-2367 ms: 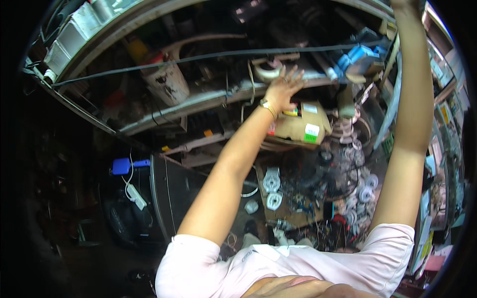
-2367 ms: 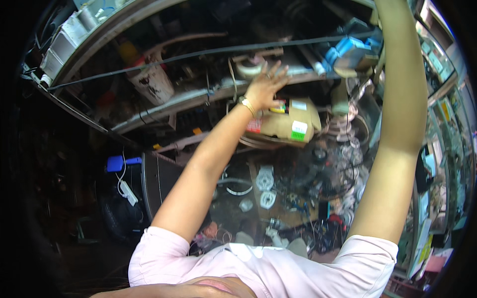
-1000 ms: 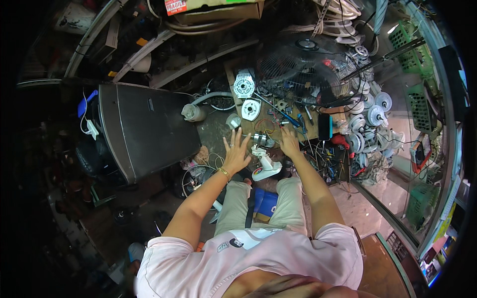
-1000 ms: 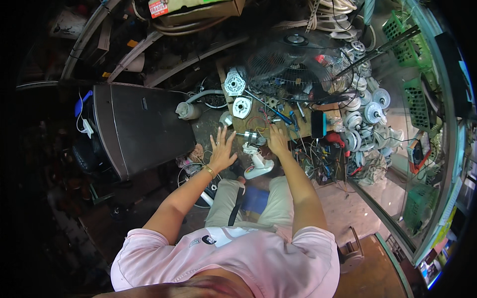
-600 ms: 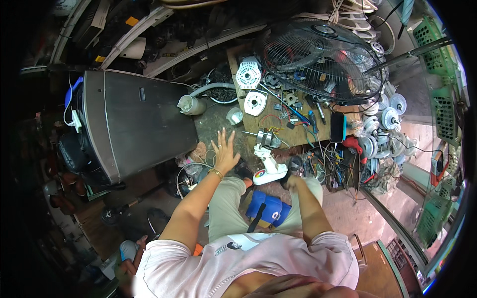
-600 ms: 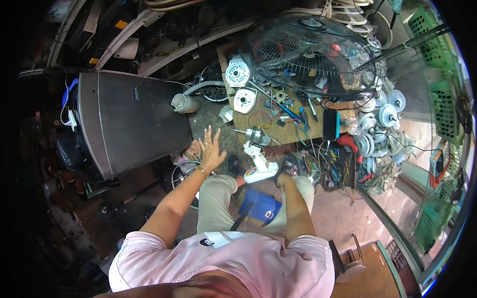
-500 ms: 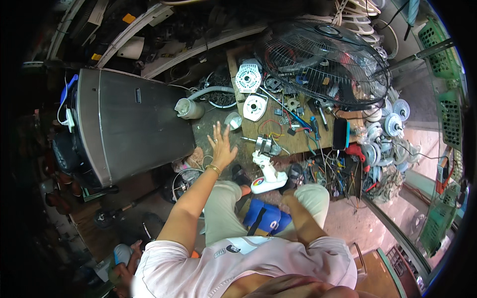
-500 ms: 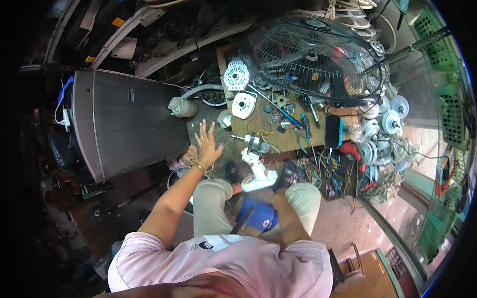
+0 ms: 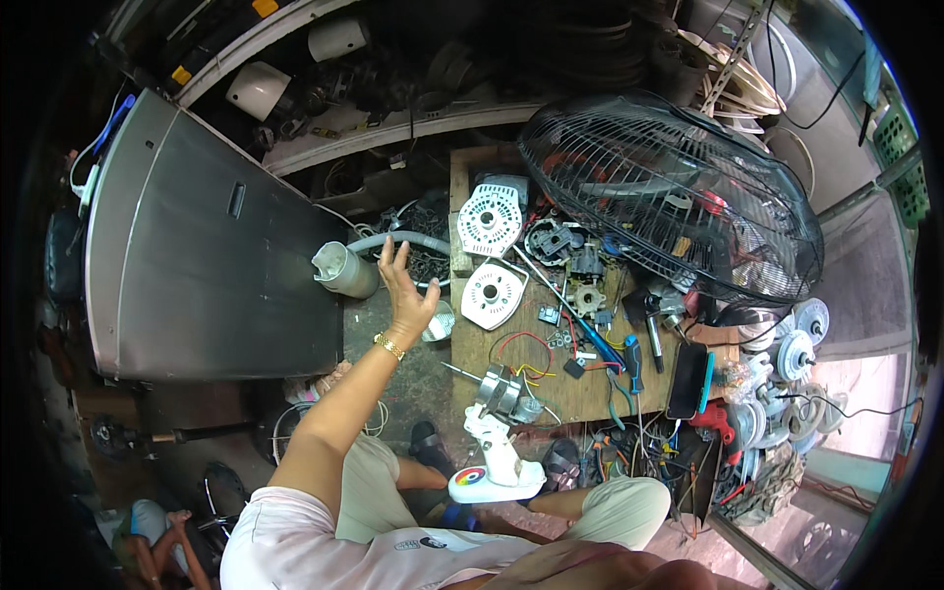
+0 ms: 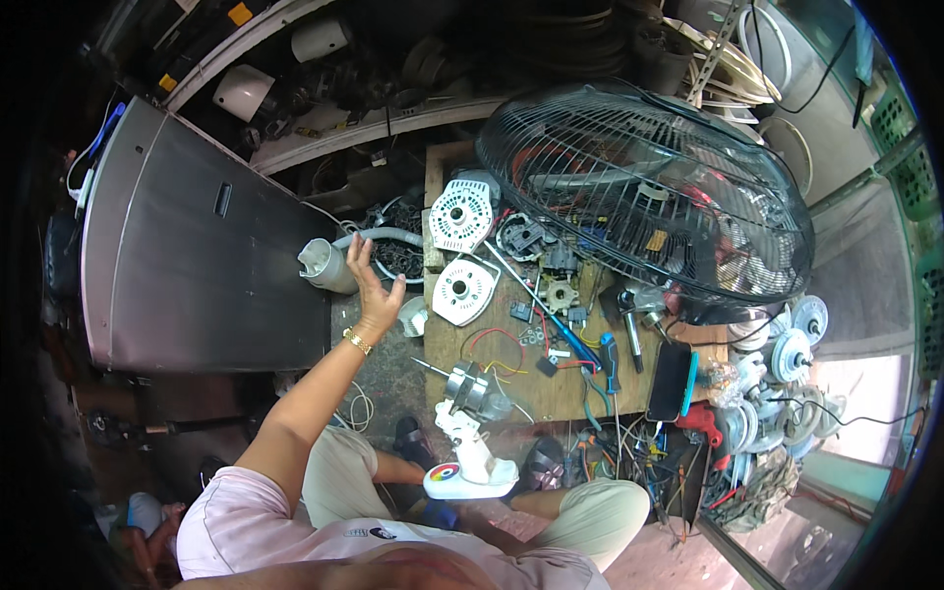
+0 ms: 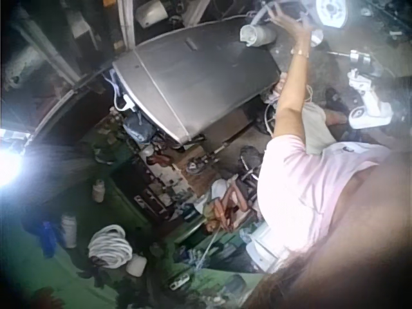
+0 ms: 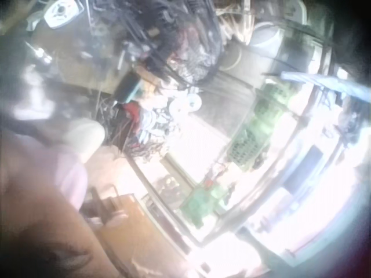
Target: The person sits on the floor in a cluttered workshop and repairs a white pedestal fan motor. They use a screwdriver to remove screws from the motor housing, disconnect wires, and manipulate the internal components. The person also uses a hammer to tap the motor casing and a multimeter to test electrical connections.
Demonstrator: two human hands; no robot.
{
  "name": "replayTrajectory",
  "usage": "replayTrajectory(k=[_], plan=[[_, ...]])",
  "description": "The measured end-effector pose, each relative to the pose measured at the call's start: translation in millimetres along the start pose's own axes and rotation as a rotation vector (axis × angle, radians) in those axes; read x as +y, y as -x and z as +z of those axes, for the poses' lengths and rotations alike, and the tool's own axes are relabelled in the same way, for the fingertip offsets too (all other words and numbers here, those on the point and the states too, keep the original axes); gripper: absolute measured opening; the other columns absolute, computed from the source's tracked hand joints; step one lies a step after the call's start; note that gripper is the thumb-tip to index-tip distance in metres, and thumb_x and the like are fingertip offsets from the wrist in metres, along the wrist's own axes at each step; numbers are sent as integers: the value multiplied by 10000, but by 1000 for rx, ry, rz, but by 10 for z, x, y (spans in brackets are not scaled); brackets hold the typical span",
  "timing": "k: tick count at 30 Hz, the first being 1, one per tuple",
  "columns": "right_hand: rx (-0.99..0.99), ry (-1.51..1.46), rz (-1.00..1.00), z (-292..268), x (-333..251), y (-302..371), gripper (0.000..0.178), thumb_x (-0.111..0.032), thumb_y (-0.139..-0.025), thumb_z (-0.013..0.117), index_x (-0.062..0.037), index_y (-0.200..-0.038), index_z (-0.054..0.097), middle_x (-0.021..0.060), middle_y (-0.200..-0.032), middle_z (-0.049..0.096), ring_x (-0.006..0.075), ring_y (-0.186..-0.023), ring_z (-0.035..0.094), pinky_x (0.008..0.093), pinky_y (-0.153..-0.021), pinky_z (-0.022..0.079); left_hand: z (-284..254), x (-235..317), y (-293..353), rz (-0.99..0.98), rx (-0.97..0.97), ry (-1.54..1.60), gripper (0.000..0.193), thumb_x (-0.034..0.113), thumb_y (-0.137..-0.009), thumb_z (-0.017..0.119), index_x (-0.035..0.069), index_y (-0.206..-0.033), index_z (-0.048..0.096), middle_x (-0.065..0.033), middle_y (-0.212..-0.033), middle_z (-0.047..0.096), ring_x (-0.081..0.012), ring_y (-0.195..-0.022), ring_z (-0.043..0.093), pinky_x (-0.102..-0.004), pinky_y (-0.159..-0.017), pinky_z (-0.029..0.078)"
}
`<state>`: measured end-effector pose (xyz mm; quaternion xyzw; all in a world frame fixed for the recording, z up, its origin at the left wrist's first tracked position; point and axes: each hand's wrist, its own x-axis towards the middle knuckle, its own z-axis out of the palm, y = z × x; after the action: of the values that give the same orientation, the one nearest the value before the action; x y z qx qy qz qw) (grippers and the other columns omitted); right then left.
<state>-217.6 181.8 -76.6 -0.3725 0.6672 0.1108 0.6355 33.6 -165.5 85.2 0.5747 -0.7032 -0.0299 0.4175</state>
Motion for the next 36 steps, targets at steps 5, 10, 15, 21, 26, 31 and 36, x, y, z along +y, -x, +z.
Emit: replayTrajectory(k=[5, 10, 15, 21, 26, 31, 36], plan=[[-26, 43, -18, -13, 8, -201, 338, -243, -837, 603, 12, -1047, 677, 240, -1059, 673, 391, -958, 660, 481, -848, 520, 86, -181, -60, 5, 59, -7, 809, 61, -734, 663, 31, -1437, 264, -230, -1502, 203, -399, -1396, 213, -488, -1153, 197], [-44, 87, -36, 39, 47, -333, 330, -239, -842, 603, 18, -1033, 682, 235, -1051, 678, 383, -951, 666, 474, -842, 526, 82, -246, -160, 29, 103, 22, 793, 74, -738, 661, 34, -1434, 284, -223, -1496, 223, -385, -1388, 225, -472, -1150, 207], [-42, 134, -62, 134, 123, -458, 322, -235, -846, 603, 24, -1019, 687, 230, -1043, 683, 374, -944, 671, 467, -837, 531, 86, -311, -304, 66, 205, 74, 763, 58, -731, 671, 78, -1419, 342, -208, -1490, 215, -391, -1380, 240, -486, -1134, 227], [-48, 196, -115, 330, 269, -531, 315, -230, -852, 602, 31, -1002, 694, 224, -1034, 689, 364, -935, 678, 459, -831, 538, -55, -269, -175, 137, 210, 71, 727, 60, -718, 671, 73, -1390, 396, -204, -1465, 250, -389, -1367, 258, -486, -1130, 228], [-112, 337, -185, 440, 416, -455, 310, -226, -856, 602, 37, -988, 699, 219, -1026, 693, 356, -928, 683, 451, -826, 544, -386, 58, -85, 164, 245, 99, 660, 79, -721, 670, 86, -1348, 462, -203, -1450, 270, -385, -1364, 263, -481, -1133, 219], [-335, 801, -475, 263, 478, -138, 306, -222, -861, 602, 43, -974, 704, 214, -1019, 698, 347, -921, 688, 444, -821, 550, -967, 954, -221, 388, 390, 252, 489, 69, -751, 657, 80, -1229, 553, -188, -1424, 304, -358, -1351, 292, -460, -1119, 256], [212, 566, -1041, -927, 339, 955, 215, -208, -857, 614, -43, -959, 706, 169, -1005, 663, 309, -837, 665, 391, -794, 526, -1599, 1406, 135, 503, 390, 204, 432, 112, -783, 655, 85, -1204, 564, -164, -1400, 331, -333, -1338, 302, -453, -1103, 274]])
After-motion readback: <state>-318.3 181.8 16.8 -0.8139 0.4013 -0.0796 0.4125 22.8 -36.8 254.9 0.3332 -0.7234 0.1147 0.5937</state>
